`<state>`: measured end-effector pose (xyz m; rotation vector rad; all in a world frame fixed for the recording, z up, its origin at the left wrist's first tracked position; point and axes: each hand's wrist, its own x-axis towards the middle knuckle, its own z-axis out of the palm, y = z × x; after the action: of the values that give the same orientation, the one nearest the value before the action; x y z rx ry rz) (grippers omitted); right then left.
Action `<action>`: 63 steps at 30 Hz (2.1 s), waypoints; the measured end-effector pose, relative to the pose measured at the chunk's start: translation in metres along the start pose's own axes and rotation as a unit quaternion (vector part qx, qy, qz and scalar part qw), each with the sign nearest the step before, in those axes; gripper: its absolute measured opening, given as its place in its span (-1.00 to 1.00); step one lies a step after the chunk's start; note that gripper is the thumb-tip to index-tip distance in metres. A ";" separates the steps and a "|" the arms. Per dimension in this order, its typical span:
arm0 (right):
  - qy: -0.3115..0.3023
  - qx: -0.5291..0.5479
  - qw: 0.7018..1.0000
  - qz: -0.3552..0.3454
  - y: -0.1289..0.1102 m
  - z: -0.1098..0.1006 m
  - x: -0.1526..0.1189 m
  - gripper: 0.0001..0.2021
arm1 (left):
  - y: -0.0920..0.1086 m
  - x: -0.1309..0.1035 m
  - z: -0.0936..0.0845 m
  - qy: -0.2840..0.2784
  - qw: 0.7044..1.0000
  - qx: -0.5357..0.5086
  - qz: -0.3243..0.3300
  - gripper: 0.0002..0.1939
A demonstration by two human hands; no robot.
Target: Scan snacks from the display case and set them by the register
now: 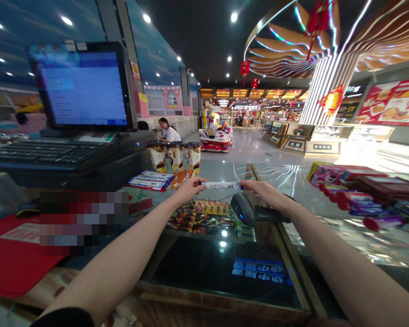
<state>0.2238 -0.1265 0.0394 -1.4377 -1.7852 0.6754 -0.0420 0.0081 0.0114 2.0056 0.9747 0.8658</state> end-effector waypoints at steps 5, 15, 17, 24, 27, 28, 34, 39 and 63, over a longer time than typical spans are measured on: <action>-0.007 -0.014 1.000 0.001 0.001 -0.006 -0.004 -0.53 | 0.000 -0.001 -0.003 0.018 1.000 -0.017 -0.016 -0.61; -0.174 -0.026 0.984 0.022 -0.014 -0.039 -0.032 -0.41 | 0.007 -0.006 -0.006 0.039 0.998 -0.039 -0.039 -0.56; -0.193 -0.043 0.980 0.018 -0.015 -0.041 -0.036 -0.31 | 0.009 -0.008 -0.006 0.041 0.997 -0.044 -0.043 -0.57; -0.217 -0.121 0.967 0.053 -0.007 -0.029 -0.037 -0.25 | 0.015 -0.011 -0.005 0.043 0.996 -0.054 -0.054 -0.60; -0.207 -0.135 0.968 0.042 0.000 -0.025 -0.034 -0.35 | 0.017 -0.011 -0.005 0.046 0.996 -0.056 -0.059 -0.60; -0.202 -0.137 0.969 0.036 0.003 -0.024 -0.033 -0.39 | 0.017 -0.012 -0.005 0.047 0.996 -0.056 -0.059 -0.60; -0.186 -0.127 0.974 0.032 0.008 -0.024 -0.031 -0.53 | 0.017 -0.012 -0.005 0.046 0.996 -0.056 -0.054 -0.60; -0.172 -0.130 0.976 0.016 0.003 -0.024 -0.030 -0.57 | 0.012 -0.010 -0.005 0.049 0.996 -0.061 -0.052 -0.62; -0.158 -0.144 0.977 -0.003 0.005 -0.024 -0.029 -0.52 | 0.010 -0.009 -0.004 0.050 0.995 -0.074 -0.044 -0.56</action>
<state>0.2486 -0.1542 0.0436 -1.5813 -2.2069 0.6942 -0.0462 -0.0025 0.0198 1.7970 1.0161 0.9689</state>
